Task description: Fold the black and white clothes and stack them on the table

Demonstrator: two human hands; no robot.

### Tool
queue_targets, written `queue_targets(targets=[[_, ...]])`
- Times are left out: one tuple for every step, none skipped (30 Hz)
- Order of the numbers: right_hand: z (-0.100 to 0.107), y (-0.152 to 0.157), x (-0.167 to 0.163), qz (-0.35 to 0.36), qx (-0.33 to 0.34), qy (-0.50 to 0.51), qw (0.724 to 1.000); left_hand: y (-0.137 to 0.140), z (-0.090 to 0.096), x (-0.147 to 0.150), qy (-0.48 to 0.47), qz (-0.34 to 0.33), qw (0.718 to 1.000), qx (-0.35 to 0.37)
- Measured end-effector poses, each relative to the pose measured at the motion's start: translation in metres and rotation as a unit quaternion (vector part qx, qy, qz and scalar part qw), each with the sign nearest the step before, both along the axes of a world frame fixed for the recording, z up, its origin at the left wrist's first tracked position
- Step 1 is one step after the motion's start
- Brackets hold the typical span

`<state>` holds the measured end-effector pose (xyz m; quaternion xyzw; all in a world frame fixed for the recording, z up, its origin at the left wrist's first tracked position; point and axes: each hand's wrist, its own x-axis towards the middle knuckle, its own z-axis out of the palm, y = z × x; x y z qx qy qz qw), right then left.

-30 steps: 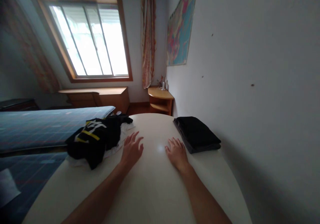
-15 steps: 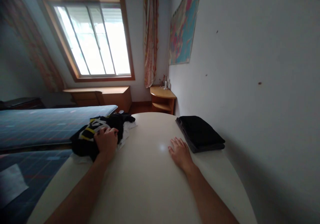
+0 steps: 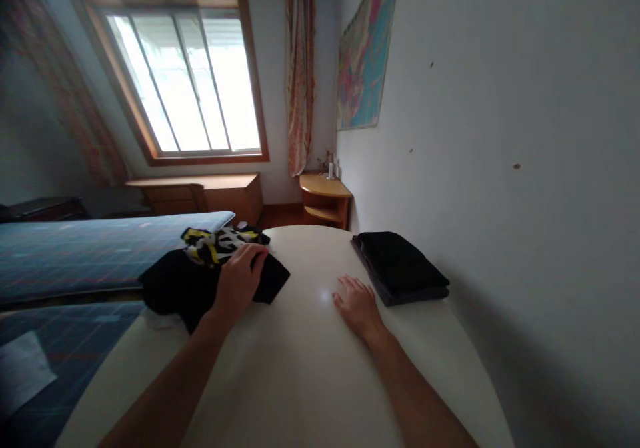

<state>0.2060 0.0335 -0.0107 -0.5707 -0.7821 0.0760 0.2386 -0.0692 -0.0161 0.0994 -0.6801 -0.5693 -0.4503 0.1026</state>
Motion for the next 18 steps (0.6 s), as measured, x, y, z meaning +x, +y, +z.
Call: queue_targets(targets=[[0.004,-0.003,-0.002,0.026,0.015,0.028,0.999,-0.003,0.001,0.007,0.006,-0.038,0.999,-0.008],[0.007,-0.007,-0.004,0.059,0.03,0.057,0.996,-0.006,0.002,0.013,0.014,-0.074,0.997,-0.022],[0.011,-0.011,-0.007,0.096,0.043,0.085,0.991,-0.008,0.001,0.018,0.024,-0.108,0.993,-0.039],[0.014,-0.016,-0.01,0.133,0.053,0.109,0.984,-0.01,0.0,0.023,0.039,-0.142,0.987,-0.058],[0.016,-0.02,-0.014,0.166,0.058,0.128,0.976,-0.012,-0.002,0.027,0.057,-0.176,0.98,-0.078],[0.018,-0.024,-0.018,0.193,0.06,0.142,0.969,-0.014,-0.004,0.031,0.078,-0.212,0.969,-0.098],[0.018,-0.028,-0.022,0.213,0.06,0.151,0.963,-0.015,-0.007,0.035,0.101,-0.246,0.957,-0.116],[0.019,-0.031,-0.025,0.231,0.061,0.155,0.959,-0.017,-0.009,0.038,0.124,-0.277,0.943,-0.133],[0.019,-0.032,-0.028,0.246,0.059,0.154,0.955,-0.017,-0.011,0.04,0.144,-0.3,0.932,-0.145],[0.02,-0.034,-0.03,0.255,0.055,0.152,0.953,-0.018,-0.013,0.042,0.158,-0.313,0.923,-0.156],[0.021,-0.034,-0.031,0.256,0.048,0.151,0.953,-0.018,-0.015,0.043,0.164,-0.315,0.92,-0.163],[0.023,-0.034,-0.031,0.252,0.038,0.151,0.955,-0.018,-0.016,0.043,0.161,-0.308,0.923,-0.166],[0.026,-0.034,-0.029,0.242,0.027,0.152,0.958,-0.017,-0.018,0.042,0.154,-0.288,0.931,-0.164],[0.029,-0.034,-0.027,0.227,0.015,0.154,0.961,-0.015,-0.02,0.039,0.144,-0.256,0.943,-0.158],[0.033,-0.034,-0.024,0.212,0.004,0.156,0.965,-0.012,-0.022,0.035,0.137,-0.211,0.955,-0.154],[0.038,-0.034,-0.02,0.201,-0.005,0.156,0.967,-0.01,-0.025,0.031,0.135,-0.157,0.966,-0.155],[0.042,-0.035,-0.015,0.193,-0.013,0.153,0.969,-0.007,-0.029,0.025,0.138,-0.098,0.971,-0.167],[0.047,-0.035,-0.011,0.187,-0.019,0.149,0.971,-0.004,-0.032,0.02,0.145,-0.045,0.97,-0.189]])
